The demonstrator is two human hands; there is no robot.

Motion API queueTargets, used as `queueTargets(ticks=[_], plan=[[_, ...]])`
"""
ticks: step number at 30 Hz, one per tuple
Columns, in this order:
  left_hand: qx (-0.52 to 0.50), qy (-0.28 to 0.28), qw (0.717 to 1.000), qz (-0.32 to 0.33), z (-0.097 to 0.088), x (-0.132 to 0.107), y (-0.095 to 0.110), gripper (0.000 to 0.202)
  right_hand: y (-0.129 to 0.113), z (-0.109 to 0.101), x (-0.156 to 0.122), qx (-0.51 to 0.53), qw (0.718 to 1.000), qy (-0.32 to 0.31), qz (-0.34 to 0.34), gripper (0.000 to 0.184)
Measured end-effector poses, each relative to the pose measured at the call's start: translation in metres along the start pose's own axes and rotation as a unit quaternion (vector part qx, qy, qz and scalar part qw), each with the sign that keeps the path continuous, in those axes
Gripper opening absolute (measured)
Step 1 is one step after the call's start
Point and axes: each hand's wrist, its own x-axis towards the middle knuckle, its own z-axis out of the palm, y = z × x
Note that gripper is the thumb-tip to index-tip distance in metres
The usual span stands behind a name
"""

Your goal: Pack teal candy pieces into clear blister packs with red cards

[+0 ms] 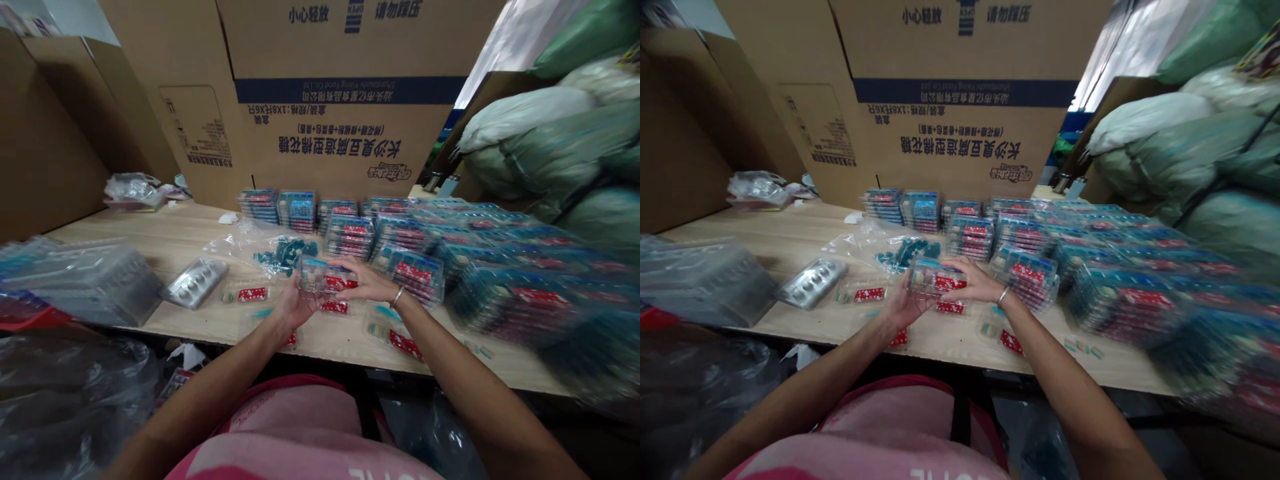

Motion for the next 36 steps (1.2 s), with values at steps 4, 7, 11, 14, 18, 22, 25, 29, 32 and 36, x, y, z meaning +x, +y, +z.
queueTargets(ticks=[4,7,11,14,18,22,25,29,32,36], plan=[[0.008,-0.004,1.000,0.000,-0.004,0.002,0.004,0.041,0.000,0.000,0.003,0.001,1.000,-0.013,0.007,0.074],[0.026,-0.024,0.999,0.004,-0.008,0.002,0.007,0.038,-0.002,0.002,0.005,-0.002,1.000,-0.013,0.010,0.073],[0.037,-0.045,0.998,0.031,-0.010,-0.001,0.010,0.035,-0.009,-0.001,0.007,-0.022,1.000,-0.007,0.007,0.075],[0.029,-0.042,0.998,0.045,-0.008,-0.002,0.008,0.038,-0.013,-0.005,0.008,-0.016,1.000,-0.017,0.007,0.074],[0.032,-0.048,0.997,0.046,-0.010,-0.001,0.007,0.036,-0.016,-0.007,0.010,-0.012,1.000,-0.021,0.018,0.073],[0.063,-0.111,0.991,0.045,-0.020,-0.007,0.016,0.026,-0.019,-0.005,0.009,-0.004,1.000,-0.021,0.023,0.071],[0.082,-0.159,0.983,0.041,-0.028,-0.012,0.027,0.021,-0.021,-0.003,0.008,0.003,0.999,-0.026,0.020,0.070],[0.084,-0.176,0.981,0.005,-0.032,-0.013,0.035,0.022,-0.021,0.003,0.008,-0.013,0.999,-0.027,0.020,0.072],[0.071,-0.162,0.984,-0.008,-0.030,-0.013,0.033,0.026,-0.022,0.007,0.009,-0.013,1.000,-0.022,0.018,0.074],[0.052,-0.152,0.987,0.002,-0.027,-0.016,0.020,0.030,-0.026,0.007,0.011,-0.004,1.000,-0.021,0.020,0.074]])
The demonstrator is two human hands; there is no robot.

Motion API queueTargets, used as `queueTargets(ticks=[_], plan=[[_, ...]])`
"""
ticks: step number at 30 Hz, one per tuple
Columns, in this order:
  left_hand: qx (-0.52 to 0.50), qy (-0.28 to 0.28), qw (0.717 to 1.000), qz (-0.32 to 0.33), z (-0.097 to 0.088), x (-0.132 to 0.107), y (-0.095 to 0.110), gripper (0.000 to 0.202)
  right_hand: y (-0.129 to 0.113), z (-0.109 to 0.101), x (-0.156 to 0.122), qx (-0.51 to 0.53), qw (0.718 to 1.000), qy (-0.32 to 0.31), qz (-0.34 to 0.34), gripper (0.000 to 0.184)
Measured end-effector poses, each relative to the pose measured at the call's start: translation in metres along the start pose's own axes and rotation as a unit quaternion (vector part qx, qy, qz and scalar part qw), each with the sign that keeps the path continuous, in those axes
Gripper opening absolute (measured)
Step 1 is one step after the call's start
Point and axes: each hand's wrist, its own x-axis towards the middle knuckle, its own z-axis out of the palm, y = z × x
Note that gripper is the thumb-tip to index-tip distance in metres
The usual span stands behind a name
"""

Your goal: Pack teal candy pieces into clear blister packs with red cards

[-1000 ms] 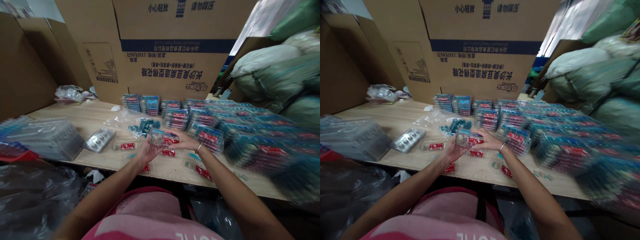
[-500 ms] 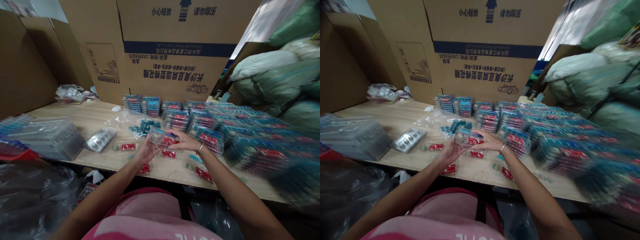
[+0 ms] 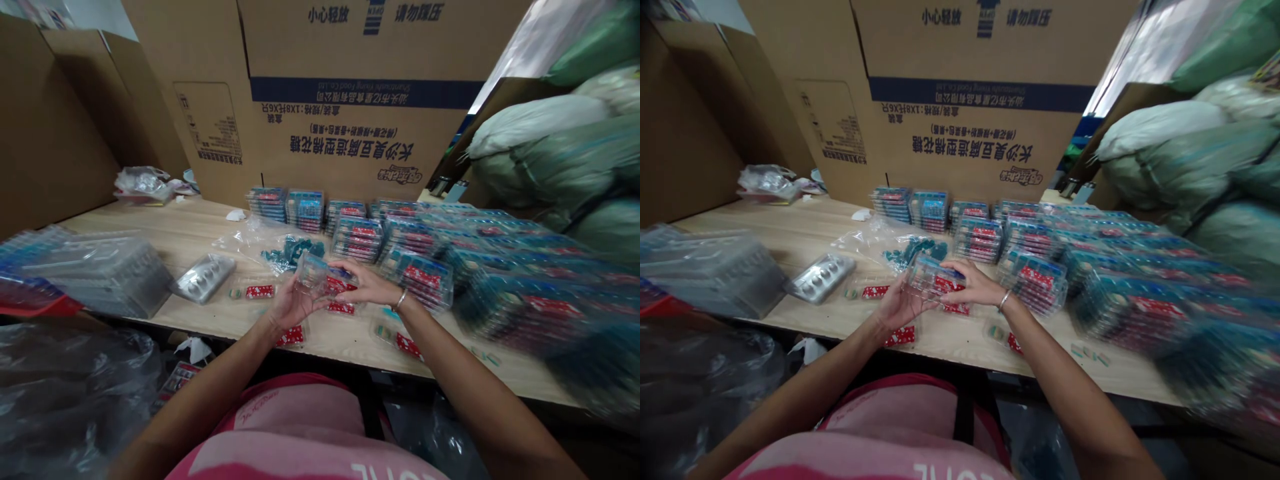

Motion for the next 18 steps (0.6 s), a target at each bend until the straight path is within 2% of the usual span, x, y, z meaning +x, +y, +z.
queueTargets(ticks=[6,11,14,18], plan=[[-0.029,-0.003,1.000,0.009,-0.006,-0.004,-0.012,0.032,-0.001,-0.001,-0.002,0.008,1.000,-0.012,-0.004,0.071],[-0.009,-0.023,1.000,0.009,-0.017,-0.006,0.001,0.022,-0.003,0.004,-0.003,-0.014,1.000,0.013,-0.017,0.073],[0.011,-0.017,1.000,0.016,-0.019,-0.006,0.005,0.023,-0.004,0.004,-0.004,-0.013,1.000,0.013,-0.023,0.074],[-0.005,-0.017,1.000,0.003,-0.014,-0.007,-0.012,0.021,-0.001,-0.001,-0.011,0.026,1.000,-0.012,0.001,0.067]])
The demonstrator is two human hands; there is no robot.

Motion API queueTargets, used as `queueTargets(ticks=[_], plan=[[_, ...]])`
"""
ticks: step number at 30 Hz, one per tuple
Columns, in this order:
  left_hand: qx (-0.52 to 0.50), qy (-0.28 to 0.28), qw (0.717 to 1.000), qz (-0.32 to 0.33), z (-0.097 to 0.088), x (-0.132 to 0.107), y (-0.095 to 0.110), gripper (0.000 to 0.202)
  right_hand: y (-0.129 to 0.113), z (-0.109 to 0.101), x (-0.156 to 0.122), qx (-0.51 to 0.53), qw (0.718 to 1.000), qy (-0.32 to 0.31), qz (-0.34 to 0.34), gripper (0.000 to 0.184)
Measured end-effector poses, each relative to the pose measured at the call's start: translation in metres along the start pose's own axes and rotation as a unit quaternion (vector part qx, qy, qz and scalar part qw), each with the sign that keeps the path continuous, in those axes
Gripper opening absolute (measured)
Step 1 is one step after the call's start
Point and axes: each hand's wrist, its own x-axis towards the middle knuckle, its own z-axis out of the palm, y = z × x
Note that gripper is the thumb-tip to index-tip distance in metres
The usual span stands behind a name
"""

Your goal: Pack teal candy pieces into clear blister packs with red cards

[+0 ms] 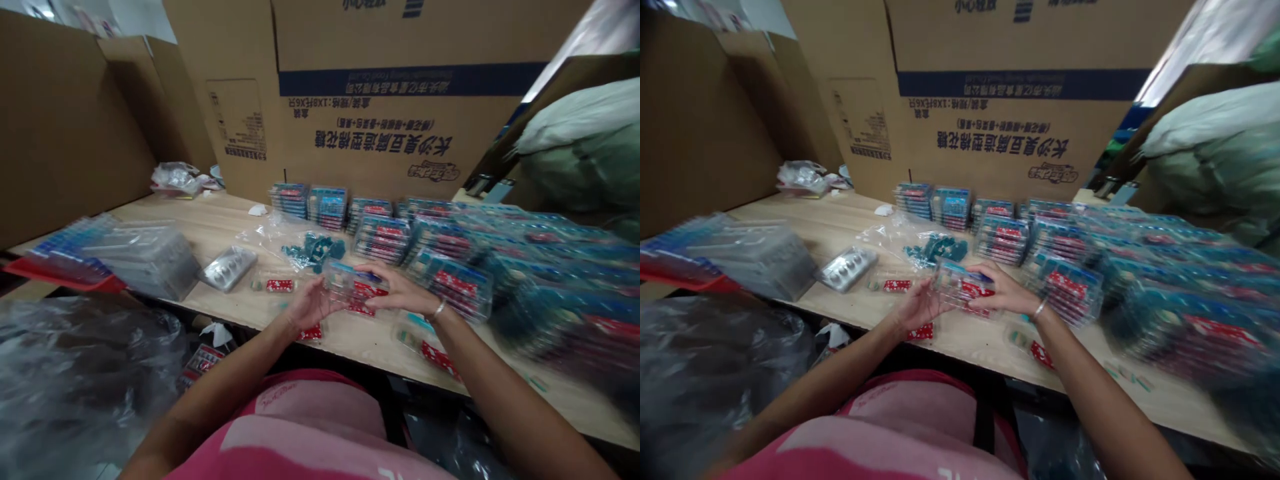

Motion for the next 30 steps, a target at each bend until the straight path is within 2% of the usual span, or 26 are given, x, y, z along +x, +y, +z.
queueTargets(ticks=[3,5,9,12,15,19,22,25,27,30], plan=[[-0.020,0.007,1.000,0.000,0.002,0.001,-0.016,0.023,0.005,0.001,-0.007,0.024,0.999,-0.006,0.022,0.062],[-0.022,0.026,0.999,0.020,0.000,0.001,-0.020,0.021,0.008,0.004,-0.011,0.013,0.999,0.002,0.031,0.063],[-0.001,0.069,0.997,0.032,-0.008,-0.002,-0.011,0.011,0.010,0.014,-0.012,-0.025,0.999,0.028,0.040,0.068],[-0.002,0.069,0.998,0.016,-0.013,-0.005,-0.004,0.007,0.010,0.017,-0.007,-0.015,0.999,0.023,0.041,0.070],[-0.022,0.064,0.998,0.004,-0.015,-0.006,-0.001,0.011,0.009,0.016,-0.002,0.026,0.999,0.010,0.045,0.071],[-0.036,0.067,0.997,0.011,-0.018,-0.007,-0.001,0.021,0.010,0.015,0.004,0.131,0.990,-0.001,0.059,0.069],[-0.029,0.065,0.997,0.011,-0.020,-0.006,0.000,0.020,0.010,0.013,0.007,0.171,0.983,0.002,0.061,0.068],[-0.020,0.073,0.997,0.016,-0.021,-0.005,0.003,0.019,0.010,0.007,0.010,0.158,0.985,0.024,0.070,0.067],[-0.017,0.080,0.996,0.027,-0.021,-0.007,0.007,0.018,0.008,-0.001,0.010,0.139,0.986,0.060,0.076,0.066],[-0.017,0.107,0.992,0.060,-0.026,-0.017,0.024,0.018,0.001,-0.014,-0.001,0.045,0.990,0.116,0.070,0.066]])
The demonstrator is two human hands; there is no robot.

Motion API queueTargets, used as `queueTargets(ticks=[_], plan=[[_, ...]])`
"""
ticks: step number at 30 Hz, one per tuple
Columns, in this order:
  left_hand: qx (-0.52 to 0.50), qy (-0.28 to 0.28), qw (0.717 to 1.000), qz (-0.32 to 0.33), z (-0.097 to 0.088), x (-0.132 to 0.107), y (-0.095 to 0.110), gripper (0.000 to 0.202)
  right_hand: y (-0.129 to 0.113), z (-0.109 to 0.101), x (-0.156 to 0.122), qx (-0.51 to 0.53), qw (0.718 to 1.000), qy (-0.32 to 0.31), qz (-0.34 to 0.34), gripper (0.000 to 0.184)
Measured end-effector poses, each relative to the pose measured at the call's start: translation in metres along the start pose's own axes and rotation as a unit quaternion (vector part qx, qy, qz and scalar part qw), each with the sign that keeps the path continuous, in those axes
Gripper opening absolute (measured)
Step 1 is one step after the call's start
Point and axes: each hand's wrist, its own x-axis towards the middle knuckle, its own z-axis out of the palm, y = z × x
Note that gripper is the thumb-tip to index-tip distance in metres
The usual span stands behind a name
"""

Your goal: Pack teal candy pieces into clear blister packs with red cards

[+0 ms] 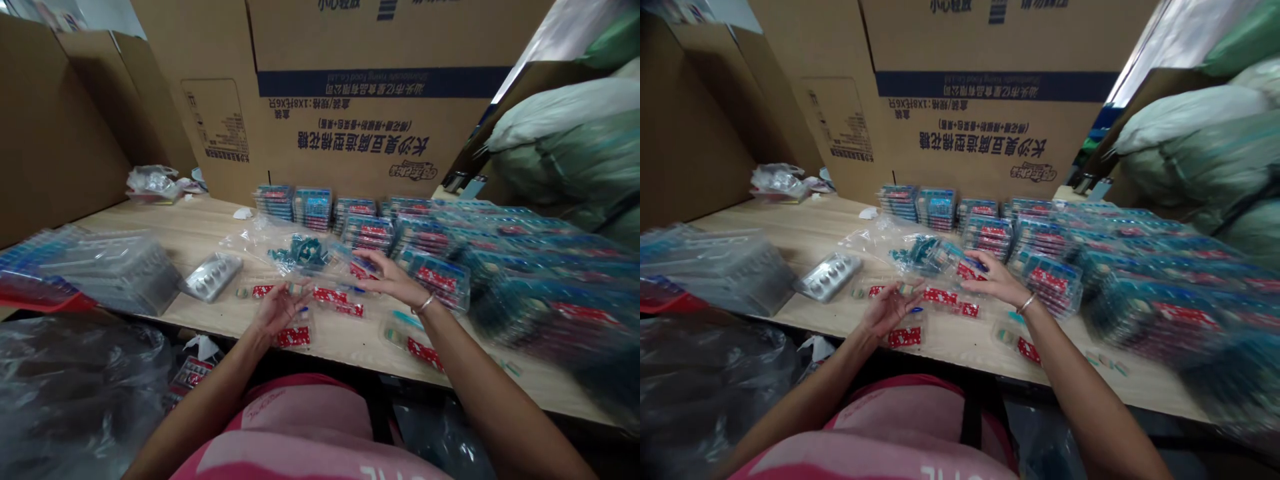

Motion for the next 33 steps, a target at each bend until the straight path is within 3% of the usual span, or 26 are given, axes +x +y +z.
queueTargets(ticks=[3,7,9,12,16,21,26,30,33], plan=[[0.001,0.047,0.997,0.068,-0.012,-0.010,0.032,0.023,-0.010,-0.005,-0.030,-0.112,0.993,-0.004,-0.022,0.072],[-0.005,0.120,0.981,0.153,-0.024,-0.022,0.072,0.025,-0.018,0.022,-0.080,-0.142,0.980,-0.142,0.007,0.082],[-0.013,0.139,0.976,0.166,-0.025,-0.025,0.078,0.024,-0.015,0.042,-0.095,-0.128,0.973,-0.190,0.033,0.083],[-0.015,0.148,0.980,0.133,-0.023,-0.029,0.067,0.028,-0.006,0.065,-0.100,-0.120,0.975,-0.179,0.050,0.082],[-0.017,0.151,0.987,0.058,-0.027,-0.030,0.042,0.032,0.007,0.075,-0.096,-0.170,0.974,-0.139,0.059,0.085],[-0.021,0.138,0.988,0.067,-0.034,-0.019,0.041,0.033,0.009,0.069,-0.089,-0.193,0.968,-0.148,0.056,0.092],[-0.017,0.148,0.986,0.070,-0.029,-0.004,0.049,0.036,0.037,0.048,-0.042,-0.184,0.979,-0.086,-0.002,0.058],[-0.023,0.153,0.986,0.065,-0.025,0.000,0.049,0.033,0.071,0.038,-0.001,-0.197,0.969,-0.150,0.019,0.060],[-0.032,0.167,0.984,0.059,-0.023,0.000,0.048,0.030,0.081,0.037,0.012,-0.209,0.960,-0.184,0.038,0.066]])
